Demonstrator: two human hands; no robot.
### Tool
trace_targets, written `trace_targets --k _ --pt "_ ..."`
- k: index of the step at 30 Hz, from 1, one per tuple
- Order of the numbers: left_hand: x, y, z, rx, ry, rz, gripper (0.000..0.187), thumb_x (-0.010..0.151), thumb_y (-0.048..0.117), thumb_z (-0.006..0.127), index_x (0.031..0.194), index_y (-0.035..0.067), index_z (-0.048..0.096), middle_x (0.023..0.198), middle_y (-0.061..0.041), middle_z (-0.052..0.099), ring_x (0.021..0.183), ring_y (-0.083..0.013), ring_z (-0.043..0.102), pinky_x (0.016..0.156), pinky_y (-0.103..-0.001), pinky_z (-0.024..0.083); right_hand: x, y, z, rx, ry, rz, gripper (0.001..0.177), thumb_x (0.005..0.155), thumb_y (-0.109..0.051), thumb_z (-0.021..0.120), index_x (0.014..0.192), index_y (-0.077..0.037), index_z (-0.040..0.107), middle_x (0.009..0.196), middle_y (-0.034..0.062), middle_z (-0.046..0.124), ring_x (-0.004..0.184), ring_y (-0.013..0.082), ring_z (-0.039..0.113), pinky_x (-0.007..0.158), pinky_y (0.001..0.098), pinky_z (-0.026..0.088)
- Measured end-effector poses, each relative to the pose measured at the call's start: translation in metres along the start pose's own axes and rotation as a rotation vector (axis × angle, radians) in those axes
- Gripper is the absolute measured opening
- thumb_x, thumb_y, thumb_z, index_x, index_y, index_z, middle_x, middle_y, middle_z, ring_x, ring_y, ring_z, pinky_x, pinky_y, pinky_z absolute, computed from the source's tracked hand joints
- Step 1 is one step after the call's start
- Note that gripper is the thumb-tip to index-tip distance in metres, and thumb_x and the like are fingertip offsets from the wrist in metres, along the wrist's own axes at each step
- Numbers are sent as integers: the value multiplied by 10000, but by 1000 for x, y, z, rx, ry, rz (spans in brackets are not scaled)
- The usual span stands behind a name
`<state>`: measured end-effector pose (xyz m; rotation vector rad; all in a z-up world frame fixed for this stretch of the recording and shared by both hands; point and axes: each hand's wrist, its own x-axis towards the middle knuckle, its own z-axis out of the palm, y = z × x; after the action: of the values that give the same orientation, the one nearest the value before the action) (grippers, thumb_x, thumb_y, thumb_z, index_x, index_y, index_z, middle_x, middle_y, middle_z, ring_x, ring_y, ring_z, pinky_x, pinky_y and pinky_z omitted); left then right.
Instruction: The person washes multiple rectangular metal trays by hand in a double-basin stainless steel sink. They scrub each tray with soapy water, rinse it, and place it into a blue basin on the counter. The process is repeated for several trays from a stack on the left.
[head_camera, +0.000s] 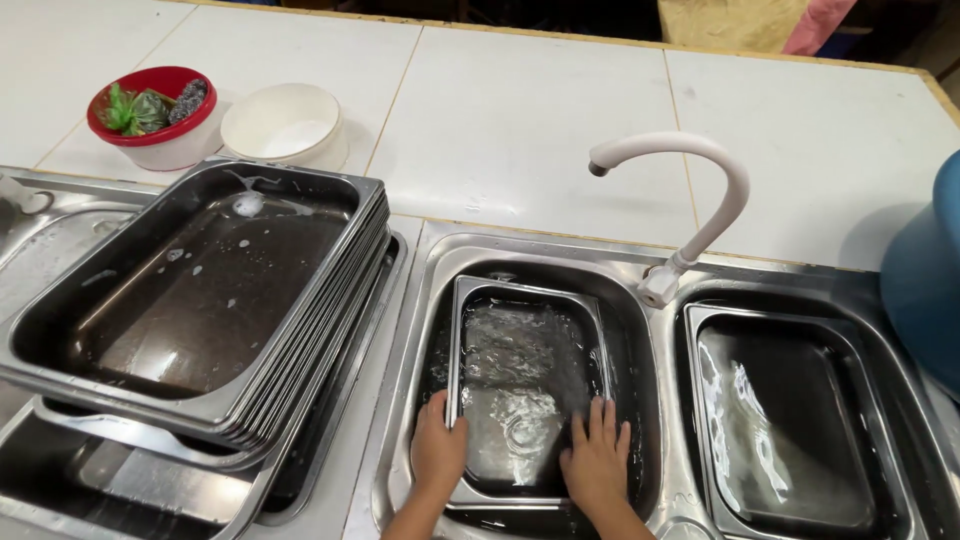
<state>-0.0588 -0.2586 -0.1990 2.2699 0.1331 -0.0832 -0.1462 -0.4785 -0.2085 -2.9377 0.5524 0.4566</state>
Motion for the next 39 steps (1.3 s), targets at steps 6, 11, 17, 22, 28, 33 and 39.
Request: trace_targets --k 6,11,17,22,28,33,39 --pt "-5 -7 14 7 -155 -140 611 889 238 628 1452 93 437 1265 -235 635 1098 -415 668 928 -476 533 55 -43 50 168 463 -57 712 990 -390 580 1489 65 354 1586 255 248 1493 461 146 1171 591 149" --pt "6 -33 27 21 -247 -199 632 878 179 649 1442 12 417 1087 -278 722 1043 -420 715 902 -484 572 25 -102 41 314 411 -661 675 967 -368 597 1567 -121 412 1643 228 275 1549 418 199 1225 583 165" --pt "10 -34 35 306 -343 -275 677 906 177 650 1478 28 320 1116 -223 723 1053 -398 715 912 -484 575 59 -51 -13 127 109 -354 738 907 -511 621 1537 -236 352 1659 130 230 1532 367 151 1235 593 89" --pt "19 -29 37 394 -411 -296 640 940 209 637 1464 38 312 1184 -208 697 1067 -378 715 915 -475 583 65 -18 0 235 488 -178 780 911 -427 615 1572 -114 344 1648 247 216 1521 418 184 1204 576 165" --pt "41 -72 78 522 -479 -284 483 953 268 656 1372 111 474 1246 -166 697 1153 -344 694 963 -460 574 14 -59 21 111 -81 -504 727 816 -264 777 1442 -62 469 1684 221 127 1567 399 100 1222 609 89" --pt "35 -82 79 523 -563 -305 519 921 345 728 1341 120 523 1286 -147 683 1210 -319 675 1013 -436 561 -12 -40 14 154 117 -407 585 827 -271 778 1357 -115 586 1593 163 299 1520 372 220 1206 728 71" --pt "7 -44 39 367 -551 -268 676 898 249 724 1394 -34 361 1194 -248 706 1139 -378 702 990 -438 562 -13 3 -39 15 437 79 972 708 -267 792 1553 -96 343 1600 284 306 1400 508 356 1056 673 314"
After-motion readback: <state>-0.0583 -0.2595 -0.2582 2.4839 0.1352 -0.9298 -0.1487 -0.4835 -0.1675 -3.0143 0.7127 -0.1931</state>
